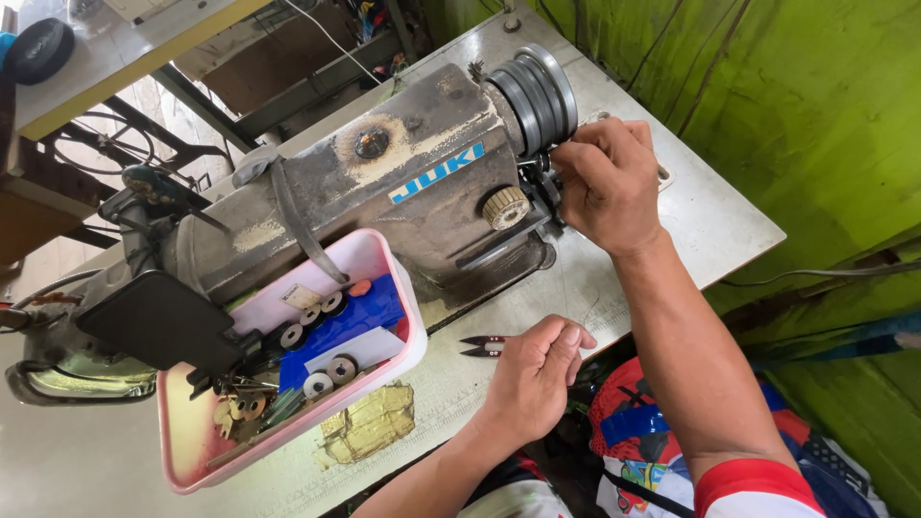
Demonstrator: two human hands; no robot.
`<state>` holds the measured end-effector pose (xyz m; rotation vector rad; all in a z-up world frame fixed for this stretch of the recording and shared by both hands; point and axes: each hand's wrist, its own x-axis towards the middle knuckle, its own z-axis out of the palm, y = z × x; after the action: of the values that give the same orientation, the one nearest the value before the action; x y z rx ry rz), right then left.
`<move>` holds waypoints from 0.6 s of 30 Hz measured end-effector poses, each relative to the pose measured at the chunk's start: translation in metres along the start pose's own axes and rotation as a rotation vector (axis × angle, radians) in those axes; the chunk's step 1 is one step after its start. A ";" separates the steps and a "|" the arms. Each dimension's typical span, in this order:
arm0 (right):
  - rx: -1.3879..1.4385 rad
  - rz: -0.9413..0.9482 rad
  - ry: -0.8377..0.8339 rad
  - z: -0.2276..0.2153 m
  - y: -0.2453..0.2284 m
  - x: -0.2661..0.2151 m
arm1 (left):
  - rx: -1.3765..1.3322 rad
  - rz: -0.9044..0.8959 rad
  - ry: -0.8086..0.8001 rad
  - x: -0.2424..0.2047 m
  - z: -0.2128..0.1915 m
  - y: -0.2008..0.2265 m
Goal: The person is repairing a JUKI sewing machine. They use a red-handled tool to remove a small metal part from the machine's side, then use pliers to manipulate the part before placing it into a pink plastic container filled with other sewing machine components.
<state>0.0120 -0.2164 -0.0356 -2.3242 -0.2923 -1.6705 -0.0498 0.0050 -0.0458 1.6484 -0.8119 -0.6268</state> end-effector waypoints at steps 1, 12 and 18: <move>-0.001 -0.006 0.013 0.000 0.000 0.001 | -0.014 -0.003 0.006 0.002 0.001 -0.002; 0.017 0.005 0.018 -0.005 0.000 0.002 | -0.036 0.152 -0.010 -0.010 -0.004 0.008; 0.052 0.009 0.035 -0.009 0.000 0.006 | -0.021 0.053 0.041 -0.013 -0.013 -0.004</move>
<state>0.0061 -0.2195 -0.0269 -2.2529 -0.3139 -1.6774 -0.0474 0.0240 -0.0473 1.6101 -0.8141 -0.5605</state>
